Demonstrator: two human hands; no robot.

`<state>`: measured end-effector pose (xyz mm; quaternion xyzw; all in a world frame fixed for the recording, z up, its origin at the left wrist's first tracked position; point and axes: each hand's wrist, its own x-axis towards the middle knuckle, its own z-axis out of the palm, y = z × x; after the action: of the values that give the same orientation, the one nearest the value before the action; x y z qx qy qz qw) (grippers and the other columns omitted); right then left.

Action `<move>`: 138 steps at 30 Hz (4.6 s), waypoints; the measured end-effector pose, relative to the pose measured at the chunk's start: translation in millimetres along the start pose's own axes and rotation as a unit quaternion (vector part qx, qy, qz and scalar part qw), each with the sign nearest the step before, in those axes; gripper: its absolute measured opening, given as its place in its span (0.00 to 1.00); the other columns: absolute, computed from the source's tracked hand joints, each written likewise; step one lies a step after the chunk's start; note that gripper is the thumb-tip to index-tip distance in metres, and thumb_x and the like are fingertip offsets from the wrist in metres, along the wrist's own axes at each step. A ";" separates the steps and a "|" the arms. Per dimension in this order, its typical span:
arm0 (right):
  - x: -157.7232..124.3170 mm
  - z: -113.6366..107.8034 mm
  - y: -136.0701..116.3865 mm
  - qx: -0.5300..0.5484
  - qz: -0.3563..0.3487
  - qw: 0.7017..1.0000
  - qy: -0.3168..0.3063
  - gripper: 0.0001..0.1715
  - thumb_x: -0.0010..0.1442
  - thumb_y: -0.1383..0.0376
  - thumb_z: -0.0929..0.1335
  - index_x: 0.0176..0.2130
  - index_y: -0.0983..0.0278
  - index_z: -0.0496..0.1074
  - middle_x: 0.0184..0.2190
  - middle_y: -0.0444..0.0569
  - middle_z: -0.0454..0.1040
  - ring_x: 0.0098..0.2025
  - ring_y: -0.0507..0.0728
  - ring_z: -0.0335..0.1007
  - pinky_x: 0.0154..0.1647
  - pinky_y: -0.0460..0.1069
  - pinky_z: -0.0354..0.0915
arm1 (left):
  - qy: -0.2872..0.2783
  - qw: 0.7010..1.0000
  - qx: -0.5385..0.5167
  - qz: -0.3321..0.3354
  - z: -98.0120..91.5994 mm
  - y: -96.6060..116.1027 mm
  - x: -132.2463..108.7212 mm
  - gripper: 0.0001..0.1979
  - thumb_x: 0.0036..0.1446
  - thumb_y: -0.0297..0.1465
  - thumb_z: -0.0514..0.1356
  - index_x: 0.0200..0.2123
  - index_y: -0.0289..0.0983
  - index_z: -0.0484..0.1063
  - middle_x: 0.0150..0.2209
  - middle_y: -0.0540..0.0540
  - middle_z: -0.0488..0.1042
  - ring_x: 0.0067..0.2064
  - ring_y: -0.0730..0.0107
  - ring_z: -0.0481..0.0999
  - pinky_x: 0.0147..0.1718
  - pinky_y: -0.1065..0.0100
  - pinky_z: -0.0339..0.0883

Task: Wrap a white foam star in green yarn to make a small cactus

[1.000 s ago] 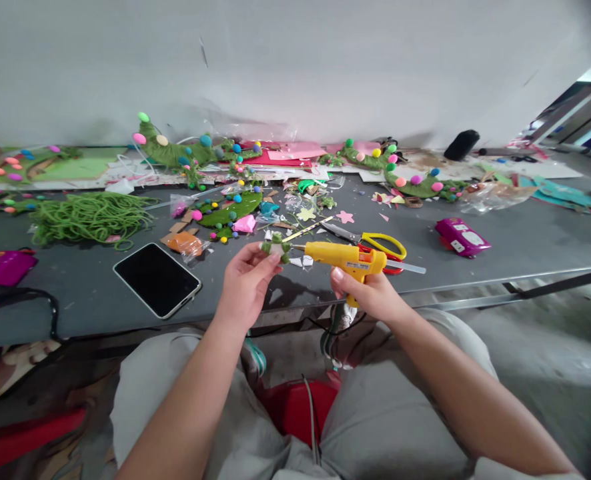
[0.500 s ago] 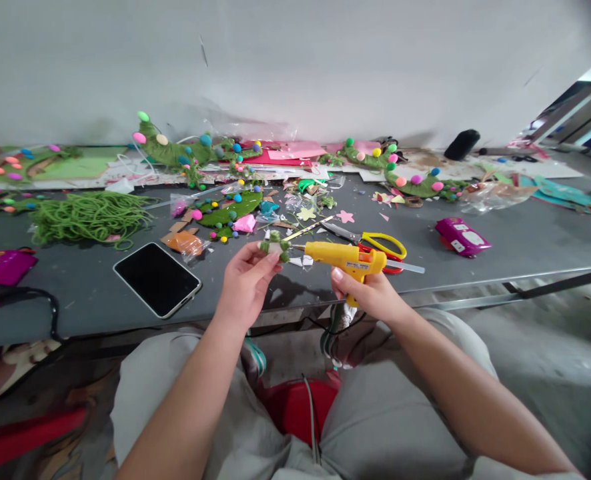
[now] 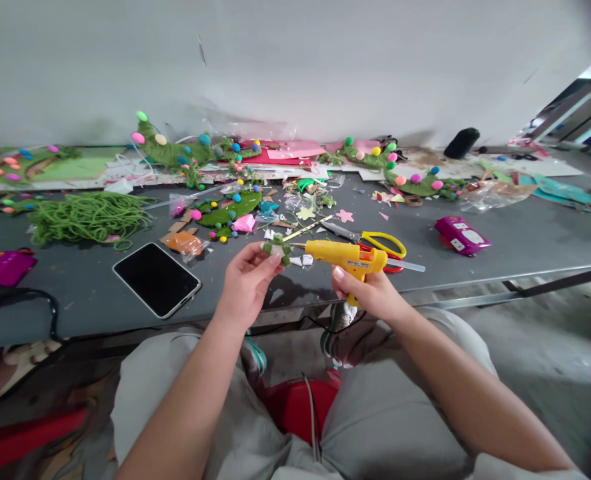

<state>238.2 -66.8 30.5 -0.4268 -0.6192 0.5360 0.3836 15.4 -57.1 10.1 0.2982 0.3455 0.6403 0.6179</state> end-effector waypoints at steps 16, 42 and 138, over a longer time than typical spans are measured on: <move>-1.0 -0.1 2.8 -0.012 -0.013 1.000 -0.014 0.30 0.61 0.39 0.69 0.29 0.62 0.67 0.20 0.42 0.64 0.22 0.49 0.59 0.22 0.47 0.62 | 0.013 1.000 -0.010 -0.003 -0.2 0.5 0.2 0.16 0.39 0.28 0.79 0.32 0.36 0.80 0.31 0.52 0.79 0.32 0.77 0.78 0.34 0.76 0.74; -2.3 -1.7 4.0 -0.007 0.000 1.000 -0.010 0.30 0.60 0.38 0.69 0.29 0.61 0.67 0.20 0.43 0.65 0.22 0.51 0.59 0.21 0.48 0.62 | 0.004 1.000 -0.007 -0.009 -1.8 0.3 0.3 0.17 0.39 0.30 0.80 0.32 0.37 0.79 0.31 0.52 0.79 0.31 0.77 0.78 0.35 0.74 0.74; 26.9 -41.2 22.2 -0.012 0.215 0.977 0.005 0.31 0.57 0.38 0.71 0.28 0.63 0.75 0.25 0.49 0.75 0.16 0.50 0.67 0.15 0.49 0.64 | 0.033 0.997 0.064 0.026 -3.4 0.3 0.7 0.14 0.42 0.28 0.77 0.33 0.38 0.79 0.34 0.51 0.79 0.35 0.74 0.76 0.35 0.73 0.70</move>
<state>270.0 -26.4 14.3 -0.5570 -0.5175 0.5964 0.2573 12.5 -56.6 8.3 0.3249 0.3983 0.6418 0.5691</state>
